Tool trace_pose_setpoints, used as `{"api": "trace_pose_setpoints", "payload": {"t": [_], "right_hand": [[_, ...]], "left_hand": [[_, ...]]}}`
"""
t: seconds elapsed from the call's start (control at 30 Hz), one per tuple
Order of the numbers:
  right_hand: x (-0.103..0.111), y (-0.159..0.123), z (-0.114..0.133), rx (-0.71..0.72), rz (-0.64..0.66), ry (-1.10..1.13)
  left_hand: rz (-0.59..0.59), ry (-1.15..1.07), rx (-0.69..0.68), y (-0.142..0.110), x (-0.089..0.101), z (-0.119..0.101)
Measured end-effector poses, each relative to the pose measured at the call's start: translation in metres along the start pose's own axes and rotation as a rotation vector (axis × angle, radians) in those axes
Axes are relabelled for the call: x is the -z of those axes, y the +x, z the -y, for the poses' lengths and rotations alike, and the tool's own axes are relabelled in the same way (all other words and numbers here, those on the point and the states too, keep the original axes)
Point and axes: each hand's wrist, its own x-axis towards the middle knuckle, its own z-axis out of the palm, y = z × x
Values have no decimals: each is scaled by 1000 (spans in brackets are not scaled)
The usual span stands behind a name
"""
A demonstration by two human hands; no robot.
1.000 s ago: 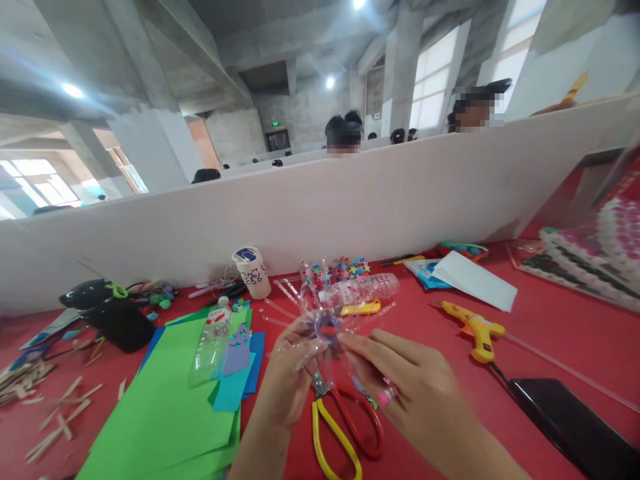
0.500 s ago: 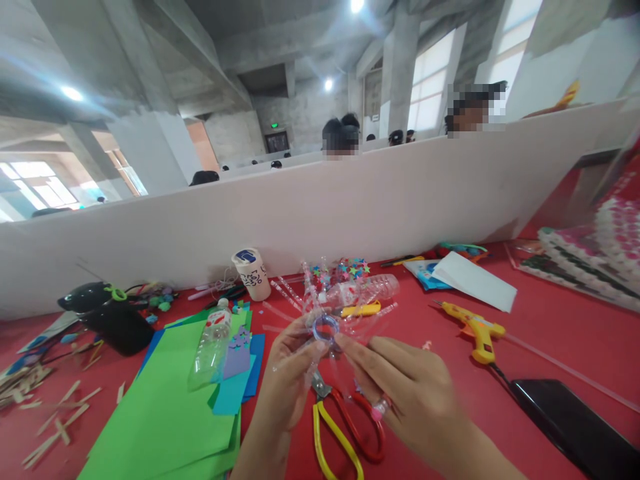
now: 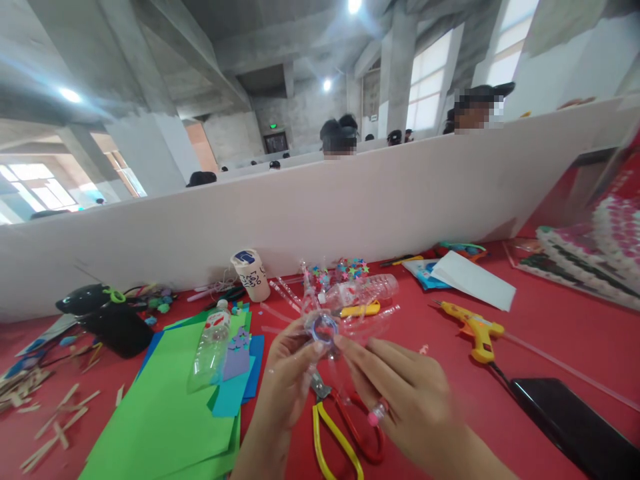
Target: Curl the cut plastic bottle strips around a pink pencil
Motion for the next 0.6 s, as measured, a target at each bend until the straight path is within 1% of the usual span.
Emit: {"api": "trace_pose_setpoints", "payload": {"t": [0.13, 0.2, 0.3, 0.37, 0.43, 0.5, 0.6], "right_hand": [[5, -2, 0, -56, 12, -23], [6, -3, 0, -118, 45, -59], [6, -1, 2, -274, 167, -26], [6, 1, 2, -415, 261, 59], [6, 4, 3, -526, 306, 148], [8, 6, 3, -566, 310, 214], [11, 7, 4, -561, 290, 254]], "left_hand": [[20, 12, 0, 2, 1, 3], [41, 30, -2, 2, 2, 5], [69, 63, 11, 2, 3, 6], [75, 69, 17, 2, 4, 8], [63, 60, 16, 3, 4, 9], [46, 47, 24, 4, 4, 9], [18, 19, 45, 5, 2, 9]]}}
